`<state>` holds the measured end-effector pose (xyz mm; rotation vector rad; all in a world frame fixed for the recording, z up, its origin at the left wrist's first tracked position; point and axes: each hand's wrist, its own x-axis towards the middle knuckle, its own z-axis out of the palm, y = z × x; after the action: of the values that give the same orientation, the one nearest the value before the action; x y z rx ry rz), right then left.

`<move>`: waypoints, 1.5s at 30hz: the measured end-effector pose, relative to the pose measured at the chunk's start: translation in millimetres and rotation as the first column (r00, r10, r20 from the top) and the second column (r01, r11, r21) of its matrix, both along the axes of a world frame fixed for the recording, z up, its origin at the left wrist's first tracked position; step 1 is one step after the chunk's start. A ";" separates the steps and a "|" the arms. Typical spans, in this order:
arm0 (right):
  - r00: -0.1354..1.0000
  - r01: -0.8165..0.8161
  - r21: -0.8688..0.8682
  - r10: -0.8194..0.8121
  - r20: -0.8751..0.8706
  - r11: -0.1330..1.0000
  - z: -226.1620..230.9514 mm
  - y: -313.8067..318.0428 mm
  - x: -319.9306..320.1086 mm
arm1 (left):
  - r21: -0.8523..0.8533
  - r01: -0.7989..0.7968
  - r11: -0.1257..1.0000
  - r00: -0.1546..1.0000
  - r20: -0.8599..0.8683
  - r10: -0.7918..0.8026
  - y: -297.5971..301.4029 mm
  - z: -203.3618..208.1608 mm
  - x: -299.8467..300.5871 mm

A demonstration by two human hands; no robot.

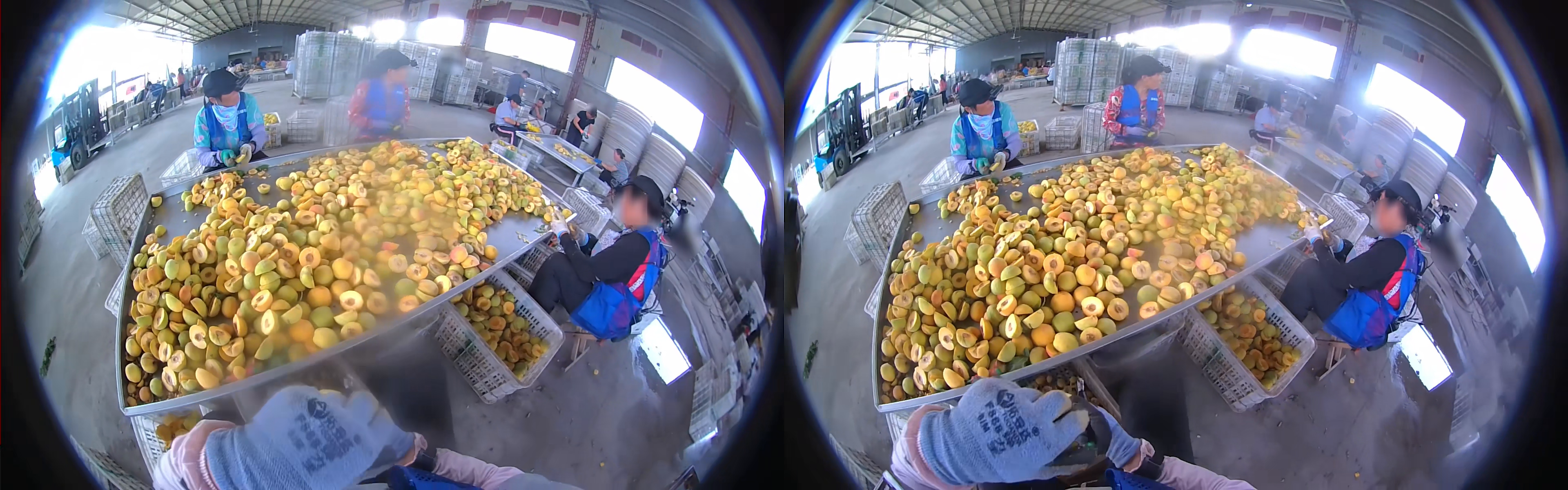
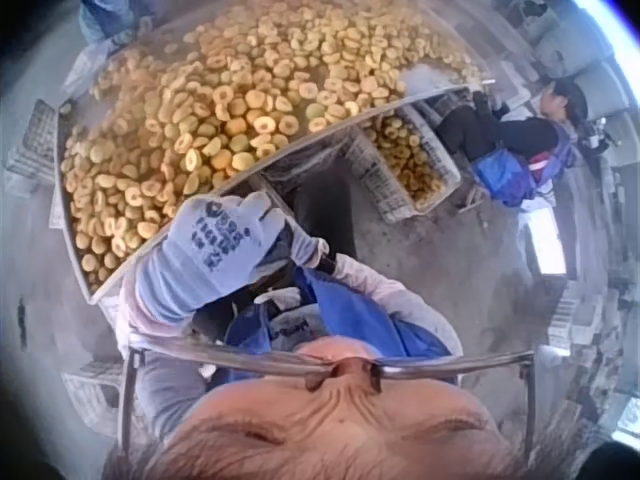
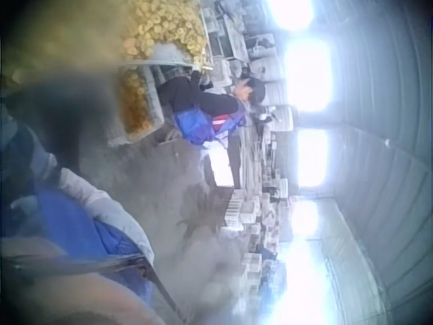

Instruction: The recorder is shown using a hand tool to remove the pits from peach halves on a large sorting table in an agricultural processing facility.

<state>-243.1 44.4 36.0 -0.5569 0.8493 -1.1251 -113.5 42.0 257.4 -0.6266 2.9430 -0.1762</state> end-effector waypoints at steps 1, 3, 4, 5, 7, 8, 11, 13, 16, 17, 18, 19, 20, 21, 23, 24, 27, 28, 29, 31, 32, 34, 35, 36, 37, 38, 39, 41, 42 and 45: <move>0.977 -0.050 0.410 -0.042 0.211 0.911 16.3 1.1 -0.1 | -0.025 0.036 0.999 0.999 0.031 -0.035 5.2 17.4 -2.2; 0.986 -0.057 0.344 -0.001 0.165 0.937 -31.0 5.0 -13.3 | -0.071 0.100 0.992 0.995 0.020 -0.099 8.6 32.8 -10.1; 0.991 -0.097 0.284 0.066 0.116 0.954 -47.6 4.4 -18.8 | -0.084 0.110 0.990 0.994 0.012 -0.110 8.0 36.7 -12.2; 0.989 -0.151 0.267 0.147 0.032 0.952 -8.8 14.8 -26.5 | -0.094 0.112 0.989 0.994 0.001 -0.112 6.7 37.4 -12.2; 0.991 -0.133 0.252 0.134 0.013 0.959 -36.8 14.9 -23.2 | -0.108 0.109 0.988 0.993 -0.028 -0.113 3.1 40.2 -12.8; 0.993 -0.117 0.234 0.122 -0.007 0.965 -42.2 14.9 -22.1 | -0.113 0.108 0.988 0.993 -0.044 -0.114 3.4 41.1 -13.3; 0.992 -0.122 0.205 0.126 -0.010 0.971 -50.6 17.6 -19.6 | -0.127 0.093 0.987 0.991 -0.085 -0.105 1.2 42.5 -12.1; 0.991 -0.126 0.200 0.132 -0.015 0.972 -50.9 18.1 -16.4 | -0.127 0.079 0.989 0.990 -0.105 -0.093 -0.7 40.1 -9.3; 0.991 -0.130 0.198 0.136 -0.013 0.971 -49.0 17.2 -13.9 | -0.127 0.063 0.990 0.988 -0.131 -0.080 -5.5 38.0 -3.5; 0.990 -0.131 0.195 0.138 -0.023 0.972 -49.7 16.0 -15.0 | -0.127 0.054 0.990 0.988 -0.138 -0.072 -7.3 35.1 -2.3; 0.990 -0.135 0.189 0.141 -0.021 0.973 -51.6 14.2 -14.5 | -0.125 0.048 0.991 0.987 -0.148 -0.066 -10.3 33.5 -0.7; 0.989 -0.139 0.185 0.145 -0.018 0.973 -54.2 12.0 -12.7 | -0.124 0.041 0.991 0.987 -0.147 -0.059 -12.6 31.1 1.7; 0.989 -0.142 0.182 0.147 -0.016 0.973 -56.5 11.4 -12.1 | -0.120 0.032 0.992 0.988 -0.149 -0.050 -14.6 27.7 3.9; 0.989 -0.143 0.185 0.148 -0.014 0.972 -55.9 8.4 -11.0 | -0.117 0.032 0.993 0.986 -0.158 -0.051 -17.6 27.3 6.6; 0.989 -0.144 0.193 0.150 -0.015 0.970 -56.7 6.6 -9.7 | -0.108 0.022 0.994 0.984 -0.172 -0.041 -24.3 22.4 11.9; 0.988 -0.145 0.193 0.151 -0.017 0.970 -57.8 4.9 -8.5 | -0.103 0.021 0.995 0.983 -0.182 -0.039 -28.2 20.5 14.3; 0.987 -0.156 0.183 0.162 -0.019 0.971 -66.0 0.0 1.1 | -0.087 0.001 0.996 0.981 -0.192 -0.018 -36.6 11.4 22.4; 0.986 -0.158 0.176 0.163 -0.017 0.972 -68.6 -3.1 2.8 | -0.084 -0.002 0.997 0.980 -0.197 -0.014 -40.8 9.2 23.9; 0.989 -0.144 0.166 0.150 -0.021 0.976 -69.4 -6.0 3.1 | -0.080 0.003 0.997 0.979 -0.202 -0.020 -44.1 7.3 23.3; 0.993 -0.107 0.157 0.114 -0.035 0.982 -70.9 -7.5 3.2 | -0.073 0.024 0.997 0.977 -0.210 -0.039 -50.2 3.3 23.2; 0.994 -0.092 0.166 0.099 -0.036 0.982 -70.5 -4.0 1.8 | -0.064 0.035 0.997 0.976 -0.214 -0.048 -51.1 0.4 23.0; 0.992 -0.123 0.186 0.128 -0.012 0.975 -78.8 -8.1 7.2 | -0.034 -0.011 0.999 0.982 -0.191 0.004 -48.2 -10.5 32.2; 0.992 -0.119 0.194 0.124 -0.014 0.974 -79.6 -6.5 7.0 | -0.015 -0.002 1.000 0.983 -0.183 -0.001 -49.9 -15.3 31.5; 0.993 -0.113 0.194 0.119 -0.018 0.974 -80.1 -7.6 4.9 | 0.009 -0.002 1.000 0.982 -0.188 0.004 -50.1 -20.6 31.2; 0.993 -0.109 0.190 0.114 -0.019 0.976 -79.6 -10.1 3.2 | 0.036 -0.009 0.999 0.978 -0.208 0.016 -50.5 -29.2 32.8; 0.994 -0.095 0.187 0.102 -0.027 0.978 -78.9 -14.0 -0.7 | 0.073 -0.019 0.997 0.969 -0.243 0.036 -49.8 -37.9 33.9; 0.996 -0.083 0.185 0.088 -0.017 0.979 -70.4 -18.2 -3.4 | 0.121 -0.042 0.992 0.950 -0.303 0.077 -51.7 -49.3 36.3; 0.987 -0.157 0.267 0.148 0.055 0.951 -51.2 -26.4 -22.7 | 0.376 -0.139 0.916 0.756 -0.558 0.343 -62.1 -107.2 43.9; 0.989 -0.148 0.266 0.135 0.068 0.953 -45.8 -28.8 -23.7 | 0.542 -0.210 0.814 0.585 -0.597 0.549 -58.2 -141.6 50.4; 0.965 -0.255 0.075 0.259 -0.048 0.964 -43.4 -36.6 -15.0 | 0.963 0.005 0.269 -0.111 -0.266 0.957 -35.6 -213.3 59.8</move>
<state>-258.1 7.8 -7.4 -0.6253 0.8352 -0.8434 -53.6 6.4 44.1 -2.5004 2.1762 2.3144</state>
